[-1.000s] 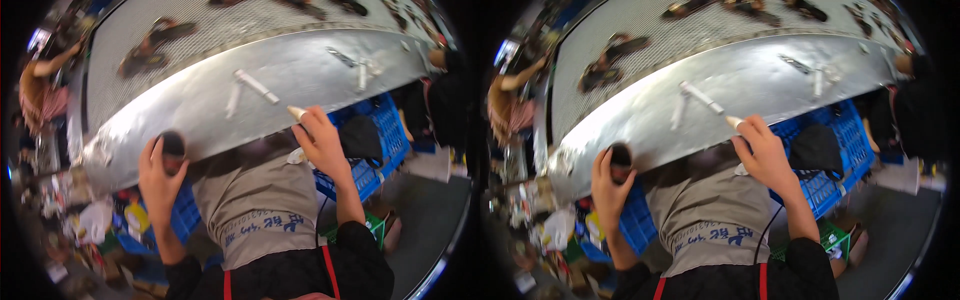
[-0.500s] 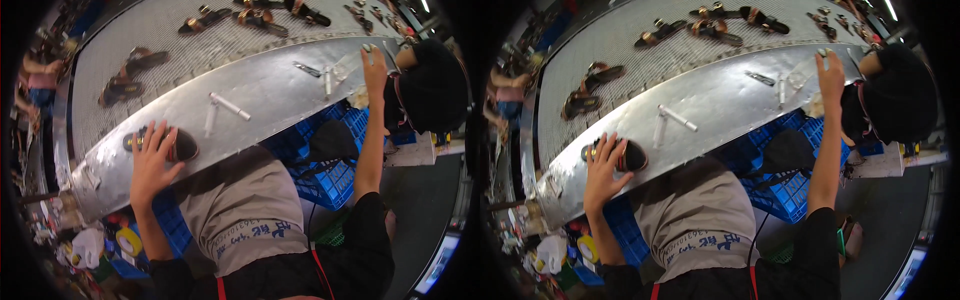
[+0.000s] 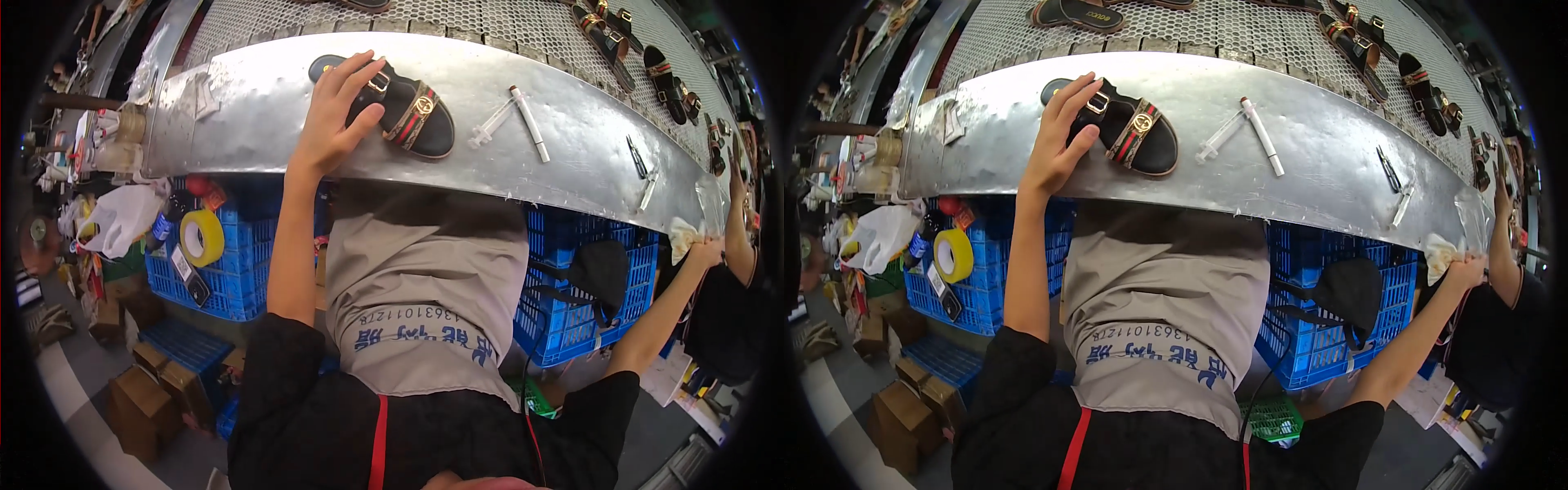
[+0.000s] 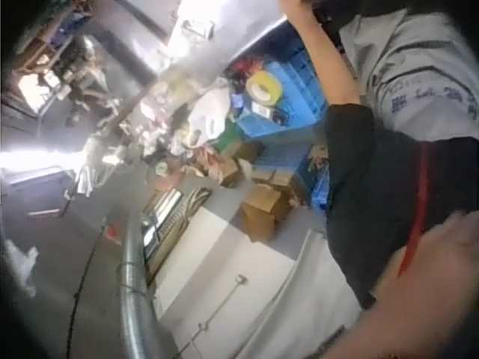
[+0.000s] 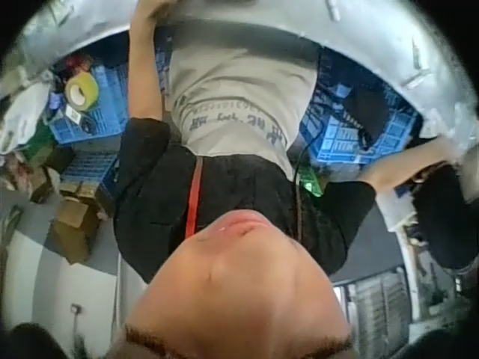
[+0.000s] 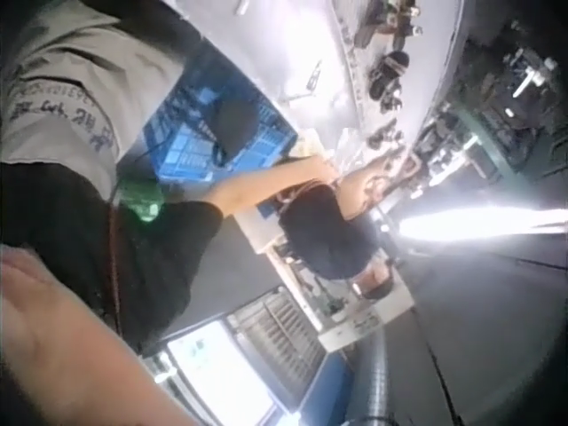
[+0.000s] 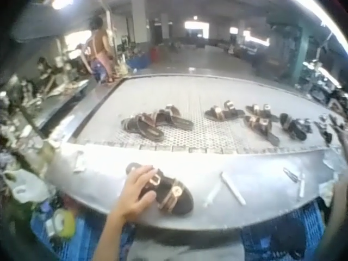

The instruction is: Cleaning and inspecting sandals on a production line conveyor.

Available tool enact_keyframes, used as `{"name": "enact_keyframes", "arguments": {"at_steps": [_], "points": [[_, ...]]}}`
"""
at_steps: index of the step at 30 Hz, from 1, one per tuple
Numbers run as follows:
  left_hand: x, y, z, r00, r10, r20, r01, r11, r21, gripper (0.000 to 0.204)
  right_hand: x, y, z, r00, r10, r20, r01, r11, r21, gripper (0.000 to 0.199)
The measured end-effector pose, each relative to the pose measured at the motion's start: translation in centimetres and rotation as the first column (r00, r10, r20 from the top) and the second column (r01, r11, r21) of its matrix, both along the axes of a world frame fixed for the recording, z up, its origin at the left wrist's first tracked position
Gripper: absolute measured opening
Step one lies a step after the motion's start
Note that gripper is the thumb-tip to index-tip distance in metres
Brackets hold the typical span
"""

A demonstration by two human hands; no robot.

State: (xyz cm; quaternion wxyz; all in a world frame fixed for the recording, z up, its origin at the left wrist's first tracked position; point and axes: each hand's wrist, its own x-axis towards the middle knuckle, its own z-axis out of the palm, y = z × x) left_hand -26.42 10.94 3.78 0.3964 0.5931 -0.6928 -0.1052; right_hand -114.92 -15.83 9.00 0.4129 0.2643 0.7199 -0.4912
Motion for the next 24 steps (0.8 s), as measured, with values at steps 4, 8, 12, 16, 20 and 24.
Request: {"name": "enact_keyframes", "arguments": {"at_steps": [4, 8, 12, 16, 20, 24], "points": [[0.0, 0.0, -0.2, 1.000, 0.001, -0.013, -0.001, 1.000, -0.011, 0.054, 5.0, 10.0, -3.3, -0.876, -0.451, 0.170, -0.122, 0.549, 0.827, 0.028], [-0.2, -0.9, -1.3, 0.995, -0.040, -0.097, 0.034, 0.997, -0.067, 0.049, -1.8, 5.0, -4.6, -0.645, 0.290, -0.707, -0.395, 0.666, 0.633, 0.029], [0.2, -0.6, -1.6, 0.992, -0.021, -0.122, 0.018, 0.999, -0.028, 0.047, 8.9, 1.1, -3.5, -0.234, -0.165, -0.958, -0.590, 0.808, 0.005, 0.039], [0.0, -0.9, -1.4, 0.978, -0.036, -0.206, 0.027, 0.999, -0.047, 0.046, 11.5, 2.0, -1.2, -0.530, -0.021, -0.848, -0.504, 0.812, 0.295, 0.051], [0.0, -0.5, -1.2, 0.965, -0.030, -0.262, 0.032, 0.999, 0.005, 0.045, 16.7, 3.6, -0.8, -0.623, 0.043, -0.781, -0.548, 0.689, 0.475, 0.057], [-0.6, -0.2, -1.2, 0.991, 0.011, -0.131, -0.032, 0.987, -0.160, 0.044, 15.1, 2.1, -0.4, -0.559, -0.012, -0.829, -0.668, 0.599, 0.442, 0.058]]}}
